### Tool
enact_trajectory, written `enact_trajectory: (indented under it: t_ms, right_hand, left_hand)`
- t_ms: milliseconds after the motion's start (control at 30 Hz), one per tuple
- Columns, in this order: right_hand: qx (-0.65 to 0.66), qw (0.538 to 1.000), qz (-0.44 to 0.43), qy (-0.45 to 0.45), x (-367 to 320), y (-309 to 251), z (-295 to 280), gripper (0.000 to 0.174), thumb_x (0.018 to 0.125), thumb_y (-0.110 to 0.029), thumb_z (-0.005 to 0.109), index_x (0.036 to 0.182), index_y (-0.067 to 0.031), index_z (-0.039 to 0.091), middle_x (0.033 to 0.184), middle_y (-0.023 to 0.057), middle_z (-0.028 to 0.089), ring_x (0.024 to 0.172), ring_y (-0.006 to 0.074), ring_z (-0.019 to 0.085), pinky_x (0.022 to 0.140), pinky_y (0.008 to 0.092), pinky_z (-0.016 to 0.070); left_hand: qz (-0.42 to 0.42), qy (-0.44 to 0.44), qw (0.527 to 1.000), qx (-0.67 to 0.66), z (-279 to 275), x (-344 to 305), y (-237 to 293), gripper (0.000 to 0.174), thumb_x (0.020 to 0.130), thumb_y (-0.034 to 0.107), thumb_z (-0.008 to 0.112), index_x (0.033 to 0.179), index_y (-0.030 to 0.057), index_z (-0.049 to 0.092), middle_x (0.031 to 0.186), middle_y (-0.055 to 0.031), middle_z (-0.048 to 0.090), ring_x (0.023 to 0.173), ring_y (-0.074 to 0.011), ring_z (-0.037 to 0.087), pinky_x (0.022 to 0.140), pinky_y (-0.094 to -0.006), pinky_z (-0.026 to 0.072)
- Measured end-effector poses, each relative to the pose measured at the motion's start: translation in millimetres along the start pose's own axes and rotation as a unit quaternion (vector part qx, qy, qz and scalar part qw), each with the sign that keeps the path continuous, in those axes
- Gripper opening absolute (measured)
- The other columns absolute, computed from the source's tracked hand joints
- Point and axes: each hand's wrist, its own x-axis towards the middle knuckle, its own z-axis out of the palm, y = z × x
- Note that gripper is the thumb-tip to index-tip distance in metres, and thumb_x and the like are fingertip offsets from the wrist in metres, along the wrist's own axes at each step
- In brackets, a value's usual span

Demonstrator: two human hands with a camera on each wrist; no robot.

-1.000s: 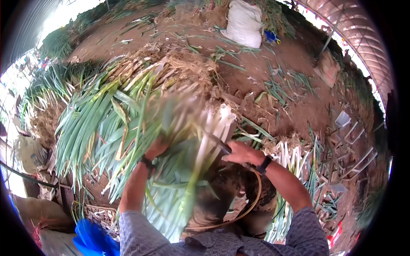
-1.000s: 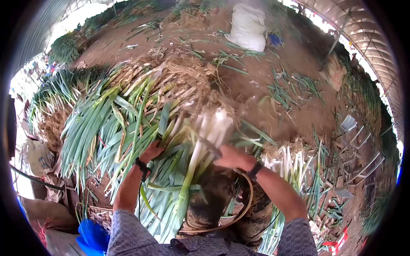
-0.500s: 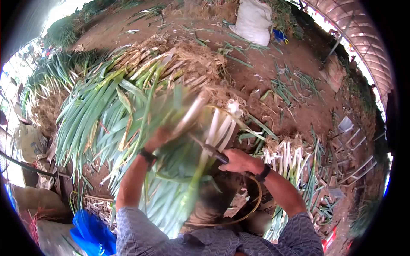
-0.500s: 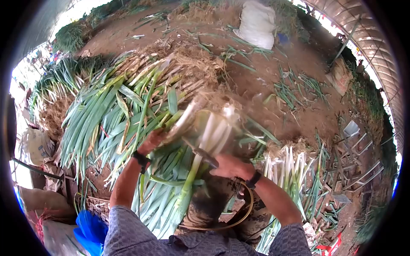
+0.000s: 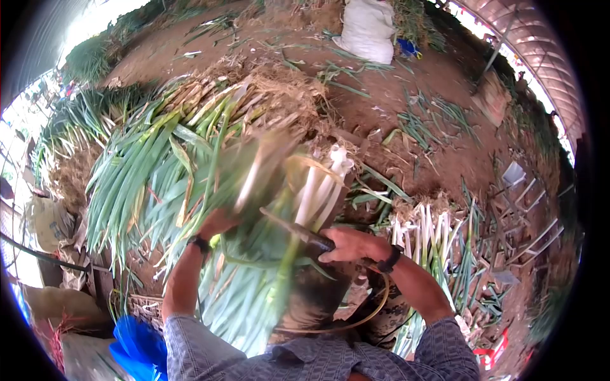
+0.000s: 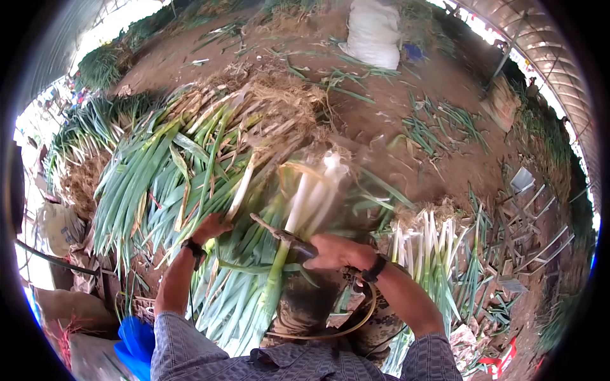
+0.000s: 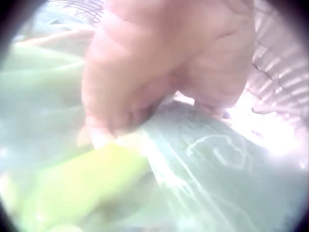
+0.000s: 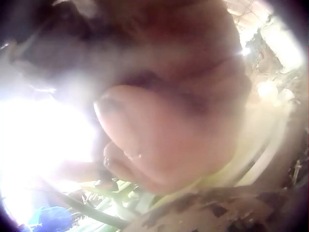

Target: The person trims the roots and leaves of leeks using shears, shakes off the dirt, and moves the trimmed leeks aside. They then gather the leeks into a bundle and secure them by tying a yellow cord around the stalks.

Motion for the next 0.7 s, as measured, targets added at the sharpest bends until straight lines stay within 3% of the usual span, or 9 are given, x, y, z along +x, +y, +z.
enact_trajectory:
  t_ms: [67, 133, 167, 267, 333, 400, 433, 533, 700]
  right_hand:
    - [0.017, 1.000, 0.021, 0.004, -6, -1, -6, 0.044, 0.078, -0.033, 0.076, 0.103, 0.0005, 0.060, 0.084, 0.0120, 0.062, 0.077, 0.0247, 0.062, 0.070, 0.0378, 0.0493]
    - [0.078, 0.996, 0.020, 0.031, -14, 5, -8, 0.042, 0.079, -0.030, 0.077, 0.102, -0.0011, 0.059, 0.084, 0.0075, 0.060, 0.075, 0.0202, 0.059, 0.069, 0.0351, 0.0486]
    - [0.106, 0.994, 0.020, 0.034, -20, 7, -9, 0.040, 0.079, -0.029, 0.078, 0.101, -0.0018, 0.059, 0.084, 0.0053, 0.059, 0.074, 0.0179, 0.058, 0.069, 0.0338, 0.0483]
    - [0.163, 0.984, 0.044, 0.057, -45, -6, -20, 0.035, 0.081, -0.026, 0.076, 0.101, -0.0033, 0.058, 0.079, 0.0005, 0.056, 0.070, 0.0114, 0.056, 0.065, 0.0297, 0.0473]
    - [0.125, 0.987, 0.028, 0.093, -61, -16, -21, 0.035, 0.082, -0.025, 0.075, 0.102, -0.0024, 0.057, 0.077, 0.0047, 0.058, 0.070, 0.0151, 0.061, 0.065, 0.0341, 0.0490]
    - [0.081, 0.988, -0.007, 0.134, -78, -20, -16, 0.037, 0.081, -0.026, 0.074, 0.103, -0.0014, 0.057, 0.076, 0.0112, 0.061, 0.070, 0.0221, 0.064, 0.066, 0.0391, 0.0502]
    - [0.063, 0.986, -0.019, 0.152, -85, -19, -13, 0.039, 0.081, -0.027, 0.074, 0.104, -0.0009, 0.057, 0.076, 0.0146, 0.062, 0.071, 0.0259, 0.066, 0.067, 0.0414, 0.0506]
    - [0.020, 0.988, -0.015, 0.153, -91, -12, -4, 0.044, 0.079, -0.032, 0.073, 0.105, 0.0001, 0.056, 0.079, 0.0235, 0.064, 0.075, 0.0380, 0.066, 0.070, 0.0465, 0.0511]
    - [-0.089, 0.988, 0.044, 0.114, -72, -11, 14, 0.049, 0.077, -0.037, 0.071, 0.105, 0.0003, 0.056, 0.085, 0.0261, 0.065, 0.082, 0.0453, 0.063, 0.073, 0.0496, 0.0510]
  left_hand:
    - [0.096, -0.007, 0.995, 0.031, -18, 8, 15, 0.041, 0.084, 0.035, 0.073, 0.111, 0.0039, 0.067, 0.090, -0.0103, 0.072, 0.083, -0.0186, 0.066, 0.074, -0.0354, 0.0513]
    - [0.135, 0.019, 0.966, -0.218, -34, 3, 53, 0.033, 0.087, 0.028, 0.072, 0.106, 0.0020, 0.068, 0.084, -0.0063, 0.069, 0.078, -0.0110, 0.060, 0.071, -0.0311, 0.0498]
    - [0.127, -0.031, 0.896, -0.424, -65, -13, 110, 0.043, 0.086, 0.031, 0.074, 0.113, -0.0014, 0.064, 0.083, -0.0061, 0.067, 0.076, -0.0120, 0.059, 0.068, -0.0297, 0.0489]
    - [0.168, -0.071, 0.912, -0.366, -53, 14, 121, 0.078, 0.086, 0.030, 0.075, 0.143, -0.0009, 0.031, 0.125, -0.0174, 0.057, 0.114, -0.0208, 0.060, 0.083, -0.0245, 0.0529]
    - [0.162, -0.101, 0.932, -0.308, -33, 22, 95, 0.074, 0.084, 0.026, 0.076, 0.140, -0.0002, 0.037, 0.127, -0.0182, 0.057, 0.112, -0.0229, 0.060, 0.087, -0.0282, 0.0520]
    - [0.071, -0.118, 0.982, -0.127, -17, 14, 71, 0.070, 0.082, 0.023, 0.077, 0.138, 0.0004, 0.043, 0.128, -0.0189, 0.057, 0.111, -0.0250, 0.061, 0.091, -0.0319, 0.0510]
    - [0.011, -0.100, 0.995, -0.010, -33, -11, 106, 0.068, 0.081, 0.024, 0.077, 0.136, 0.0002, 0.045, 0.124, -0.0190, 0.060, 0.111, -0.0269, 0.061, 0.093, -0.0342, 0.0501]
    - [0.153, 0.118, 0.981, 0.025, 12, -5, 48, 0.063, 0.081, 0.028, 0.075, 0.131, -0.0010, 0.051, 0.111, -0.0194, 0.066, 0.103, -0.0306, 0.065, 0.090, -0.0389, 0.0509]
    - [0.059, 0.036, 0.997, 0.017, -12, -10, 63, 0.055, 0.079, 0.028, 0.075, 0.122, 0.0000, 0.057, 0.100, -0.0192, 0.069, 0.094, -0.0328, 0.066, 0.083, -0.0428, 0.0514]
